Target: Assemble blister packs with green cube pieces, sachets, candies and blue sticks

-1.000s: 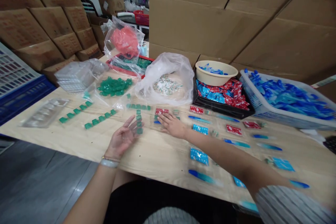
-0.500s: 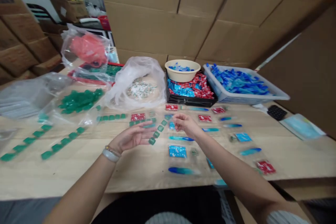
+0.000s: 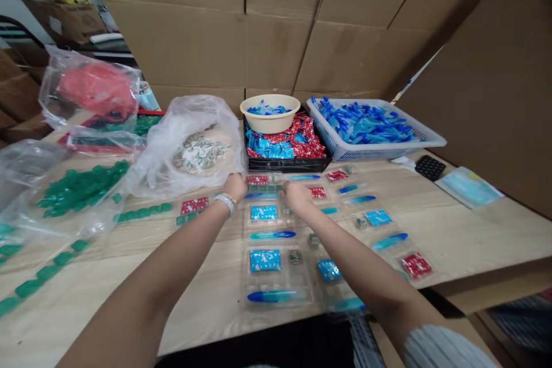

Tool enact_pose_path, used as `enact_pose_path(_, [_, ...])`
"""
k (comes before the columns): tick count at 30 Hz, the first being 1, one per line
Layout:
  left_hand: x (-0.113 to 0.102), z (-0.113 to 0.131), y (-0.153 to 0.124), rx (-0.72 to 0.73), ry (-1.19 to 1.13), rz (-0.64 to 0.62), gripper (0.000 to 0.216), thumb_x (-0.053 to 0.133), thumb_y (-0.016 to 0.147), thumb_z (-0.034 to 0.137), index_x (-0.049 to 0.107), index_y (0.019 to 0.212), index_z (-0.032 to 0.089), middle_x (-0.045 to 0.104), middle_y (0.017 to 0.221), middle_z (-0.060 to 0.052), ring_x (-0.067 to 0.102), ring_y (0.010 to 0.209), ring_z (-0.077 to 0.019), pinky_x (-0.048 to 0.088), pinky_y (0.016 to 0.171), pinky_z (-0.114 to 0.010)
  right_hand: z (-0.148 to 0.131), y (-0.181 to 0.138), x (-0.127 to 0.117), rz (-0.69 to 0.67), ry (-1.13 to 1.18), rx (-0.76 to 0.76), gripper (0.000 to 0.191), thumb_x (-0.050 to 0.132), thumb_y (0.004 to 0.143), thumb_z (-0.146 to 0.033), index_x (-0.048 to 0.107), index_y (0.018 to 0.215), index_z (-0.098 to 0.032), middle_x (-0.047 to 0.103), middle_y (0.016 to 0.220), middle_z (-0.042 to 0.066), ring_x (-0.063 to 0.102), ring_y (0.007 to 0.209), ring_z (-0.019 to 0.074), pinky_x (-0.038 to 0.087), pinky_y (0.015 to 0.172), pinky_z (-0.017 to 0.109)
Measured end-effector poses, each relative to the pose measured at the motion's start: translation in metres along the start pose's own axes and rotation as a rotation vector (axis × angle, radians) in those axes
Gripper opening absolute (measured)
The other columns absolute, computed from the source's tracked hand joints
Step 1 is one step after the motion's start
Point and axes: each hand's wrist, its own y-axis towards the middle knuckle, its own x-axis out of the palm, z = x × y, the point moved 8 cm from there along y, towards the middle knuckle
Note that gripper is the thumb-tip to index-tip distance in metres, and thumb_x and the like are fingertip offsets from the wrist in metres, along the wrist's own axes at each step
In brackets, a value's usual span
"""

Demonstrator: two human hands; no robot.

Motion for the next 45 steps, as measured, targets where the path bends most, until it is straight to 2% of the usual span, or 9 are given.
enact_pose_path(9, [0.015,0.031,-0.045,0.288,0.320,0.058,0.030,0.036,0.082,0.015,0.054,0.104,0.008,0.049,0.114,-0.019,0.045,0.107,-0.0283,0.036,0.086,-0.041,-0.053,0.005,0.007,0.159,-0.170,-0.408,0.035,0.039,0.084,-0.037,0.056,0.108,-0.017,0.042,0.127,0.012,0.039,0.111,0.0269,0.033,0.087,0.039])
enact_pose_path(13, [-0.013,0.031,-0.072,0.415,0.352,0.101,0.033,0.042,0.082,0.028,0.053,0.109,0.012,0.048,0.118,-0.013,0.038,0.115,-0.0243,0.031,0.094,-0.036,-0.061,0.011,0.015,0.104,-0.113,-0.502,0.036,0.041,0.084,-0.034,0.055,0.112,-0.016,0.050,0.120,0.014,0.045,0.105,0.0274,0.034,0.085,0.038])
enact_pose_path(17, [-0.103,-0.068,-0.124,0.394,0.325,0.233,0.038,0.038,0.084,0.030,0.045,0.120,0.020,0.046,0.123,-0.007,0.041,0.113,-0.0166,0.031,0.097,-0.030,-0.103,-0.013,-0.004,0.197,-0.067,-0.549,0.039,0.045,0.082,-0.036,0.056,0.111,-0.012,0.055,0.109,0.016,0.048,0.099,0.0285,0.036,0.082,0.039])
enact_pose_path(21, [-0.186,-0.237,-0.201,-0.129,0.521,0.406,0.052,0.043,0.079,0.044,0.046,0.119,0.011,0.042,0.126,-0.018,0.035,0.118,-0.0311,0.030,0.095,-0.048,-0.246,-0.087,0.019,-0.022,0.072,-1.005,0.037,0.040,0.084,-0.036,0.051,0.115,-0.019,0.056,0.109,0.009,0.049,0.100,0.0187,0.036,0.086,0.030])
enact_pose_path(23, [-0.187,-0.281,-0.240,-0.203,0.630,0.320,0.062,0.043,0.076,0.053,0.044,0.123,0.013,0.030,0.135,-0.018,0.023,0.124,-0.0374,0.027,0.093,-0.055,-0.314,-0.118,0.042,-0.095,0.061,-1.090,0.046,0.045,0.081,-0.039,0.042,0.124,-0.021,0.046,0.123,0.009,0.041,0.112,0.0204,0.031,0.092,0.032])
enact_pose_path(26, [-0.165,-0.289,-0.288,-0.071,0.712,0.239,0.075,0.047,0.068,0.063,0.040,0.126,0.016,0.022,0.140,-0.017,0.014,0.127,-0.0387,0.025,0.095,-0.055,-0.364,-0.138,0.080,-0.104,-0.041,-0.930,0.061,0.047,0.078,-0.047,0.033,0.130,-0.019,0.036,0.132,0.013,0.025,0.123,0.0297,0.023,0.095,0.044])
enact_pose_path(35, [-0.163,-0.292,-0.348,0.164,0.662,0.184,0.048,0.041,0.078,0.015,0.043,0.123,0.031,0.040,0.132,-0.003,0.039,0.117,-0.0245,0.037,0.093,-0.042,-0.335,-0.203,0.104,-0.026,-0.040,-0.976,0.061,0.045,0.078,-0.049,0.034,0.130,-0.018,0.022,0.140,0.015,0.020,0.125,0.0315,0.017,0.099,0.045])
enact_pose_path(42, [-0.206,-0.294,-0.350,0.186,0.495,0.297,0.046,0.037,0.076,0.017,0.044,0.119,0.030,0.045,0.125,-0.004,0.043,0.114,-0.0236,0.036,0.096,-0.043,-0.284,-0.252,0.111,-0.052,-0.084,-1.015,0.083,0.050,0.064,-0.066,0.033,0.130,-0.018,0.015,0.141,0.018,0.021,0.122,0.0389,0.009,0.096,0.060])
enact_pose_path(45, [-0.212,-0.304,-0.340,0.203,0.421,0.341,0.041,0.036,0.076,0.025,0.043,0.117,0.030,0.044,0.125,-0.004,0.045,0.111,-0.0258,0.035,0.096,-0.046,-0.258,-0.277,0.117,0.056,-0.075,-1.062,0.054,0.054,0.074,-0.044,0.042,0.122,-0.023,0.029,0.137,0.014,0.035,0.114,0.0316,0.016,0.094,0.059])
